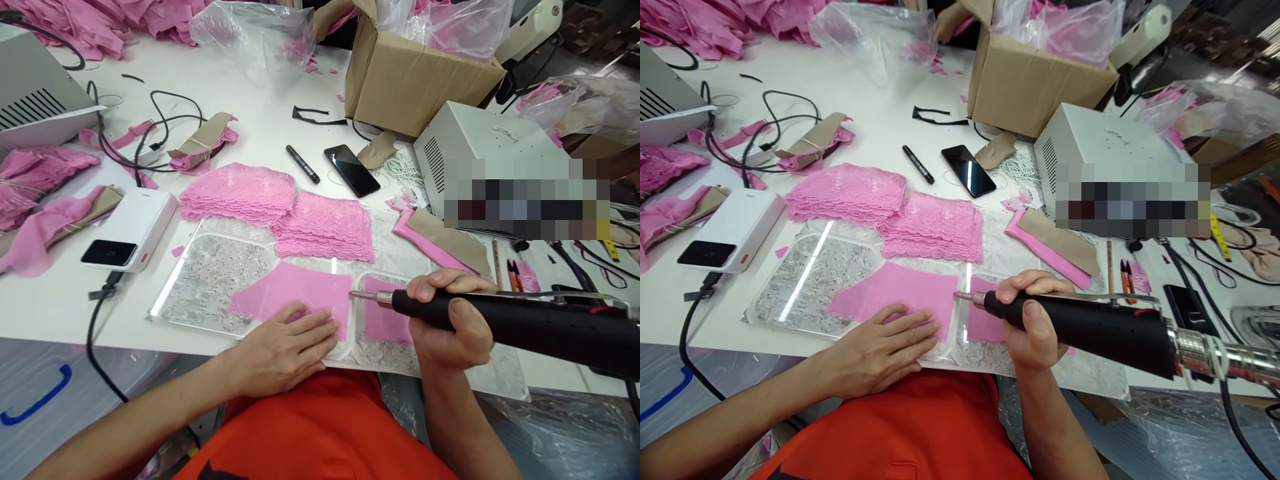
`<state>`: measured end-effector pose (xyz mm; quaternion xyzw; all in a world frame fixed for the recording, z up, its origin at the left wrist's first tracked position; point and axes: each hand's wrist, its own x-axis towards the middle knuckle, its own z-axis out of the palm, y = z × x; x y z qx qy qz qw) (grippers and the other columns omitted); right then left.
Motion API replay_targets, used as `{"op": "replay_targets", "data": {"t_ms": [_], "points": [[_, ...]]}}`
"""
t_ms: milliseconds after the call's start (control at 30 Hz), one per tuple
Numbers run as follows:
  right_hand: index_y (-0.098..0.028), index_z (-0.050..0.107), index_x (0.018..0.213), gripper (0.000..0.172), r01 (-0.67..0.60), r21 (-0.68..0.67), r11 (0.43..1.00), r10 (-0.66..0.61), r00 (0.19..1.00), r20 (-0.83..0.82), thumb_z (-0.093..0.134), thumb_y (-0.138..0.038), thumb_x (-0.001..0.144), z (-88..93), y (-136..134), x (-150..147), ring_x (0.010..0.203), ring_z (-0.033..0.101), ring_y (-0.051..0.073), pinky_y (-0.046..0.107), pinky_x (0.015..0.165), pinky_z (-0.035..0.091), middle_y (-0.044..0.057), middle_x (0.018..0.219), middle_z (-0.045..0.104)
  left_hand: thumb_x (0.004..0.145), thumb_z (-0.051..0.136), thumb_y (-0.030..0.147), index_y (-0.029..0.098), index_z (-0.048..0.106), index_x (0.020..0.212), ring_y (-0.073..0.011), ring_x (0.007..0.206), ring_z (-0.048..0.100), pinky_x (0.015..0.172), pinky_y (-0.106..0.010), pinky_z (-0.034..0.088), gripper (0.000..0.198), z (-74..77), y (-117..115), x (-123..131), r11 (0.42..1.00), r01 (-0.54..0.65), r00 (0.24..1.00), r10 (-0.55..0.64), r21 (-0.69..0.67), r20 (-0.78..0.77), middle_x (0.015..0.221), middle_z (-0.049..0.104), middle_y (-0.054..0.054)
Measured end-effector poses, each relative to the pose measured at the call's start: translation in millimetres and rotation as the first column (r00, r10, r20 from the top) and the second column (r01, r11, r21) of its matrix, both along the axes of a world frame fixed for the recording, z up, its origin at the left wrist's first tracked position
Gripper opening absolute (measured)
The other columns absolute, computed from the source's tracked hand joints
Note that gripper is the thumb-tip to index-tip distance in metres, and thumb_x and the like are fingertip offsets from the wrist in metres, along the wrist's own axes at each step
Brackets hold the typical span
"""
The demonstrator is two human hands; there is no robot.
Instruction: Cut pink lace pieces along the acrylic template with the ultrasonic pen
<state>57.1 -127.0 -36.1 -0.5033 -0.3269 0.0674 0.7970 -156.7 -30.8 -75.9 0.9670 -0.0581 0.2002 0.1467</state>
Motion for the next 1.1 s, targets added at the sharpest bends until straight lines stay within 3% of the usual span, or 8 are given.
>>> {"op": "replay_targets", "data": {"t_ms": [167,333,600,867,967,1100], "points": [[-0.021,0.055,0.073,0.012,0.014,-0.018,1.0,-0.014,1.0,-0.021,0.061,-0.029,0.068,2.5,-2.0,1.0,0.05,0.05,0.01,0.028,0.048,0.046,-0.002,0.072,0.055,0.101,0.05,0.026,0.013,0.06,0.127,-0.0225,0.13,0.054,0.11,-0.04,0.038,0.031,-0.1,0.0,-1.5,1.0,0.001,1.0,0.0,0.008,-0.014,0.131,0.066,-0.013],[-0.02,0.058,0.076,0.017,-0.077,-0.027,0.997,0.075,0.995,-0.059,0.066,-0.033,0.069,6.5,-18.4,-3.1,0.049,0.049,0.009,0.028,0.047,0.046,-0.001,0.073,0.055,0.102,0.048,0.026,0.013,0.061,0.126,-0.022,0.131,0.054,0.111,-0.04,0.037,0.03,1.3,0.2,-1.9,1.0,0.019,1.0,-0.019,0.009,-0.003,0.129,0.067,-0.011],[-0.02,0.061,0.08,0.013,-0.172,-0.023,0.985,0.17,0.983,-0.073,0.065,-0.028,0.072,4.1,-25.3,-10.6,0.051,0.05,0.009,0.028,0.047,0.047,-0.001,0.075,0.058,0.103,0.047,0.028,0.013,0.061,0.125,-0.0228,0.131,0.054,0.111,-0.039,0.036,0.03,1.4,0.2,-1.1,1.0,0.021,1.0,-0.021,0.013,0.001,0.129,0.067,-0.009],[-0.02,0.059,0.08,0.011,-0.187,-0.037,0.982,0.185,0.982,-0.04,0.064,-0.027,0.073,3.7,-27.3,-10.7,0.052,0.051,0.009,0.028,0.05,0.048,-0.001,0.075,0.057,0.103,0.047,0.028,0.013,0.061,0.125,-0.0229,0.13,0.055,0.111,-0.039,0.034,0.03,-0.8,0.8,-3.1,1.0,0.024,1.0,-0.024,0.001,-0.013,0.129,0.067,-0.009],[-0.019,0.06,0.08,0.011,-0.136,0.006,0.991,0.136,0.989,-0.057,0.063,-0.026,0.071,7.3,-26.0,0.1,0.051,0.05,0.009,0.028,0.049,0.046,-0.001,0.075,0.057,0.102,0.048,0.027,0.012,0.061,0.125,-0.0232,0.127,0.057,0.11,-0.04,0.036,0.03,3.3,-1.0,-1.5,1.0,0.009,1.0,-0.009,-0.024,-0.011,0.129,0.067,-0.01],[-0.018,0.059,0.073,0.01,0.061,0.094,0.994,-0.054,0.996,-0.076,0.06,-0.023,0.064,10.8,-18.5,22.8,0.05,0.049,0.008,0.026,0.047,0.044,-0.002,0.072,0.055,0.102,0.047,0.023,0.011,0.061,0.124,-0.0226,0.123,0.059,0.105,-0.039,0.038,0.028,10.8,-7.3,13.6,0.999,-0.02,0.999,0.022,-0.035,0.041,0.126,0.068,-0.01]]}}
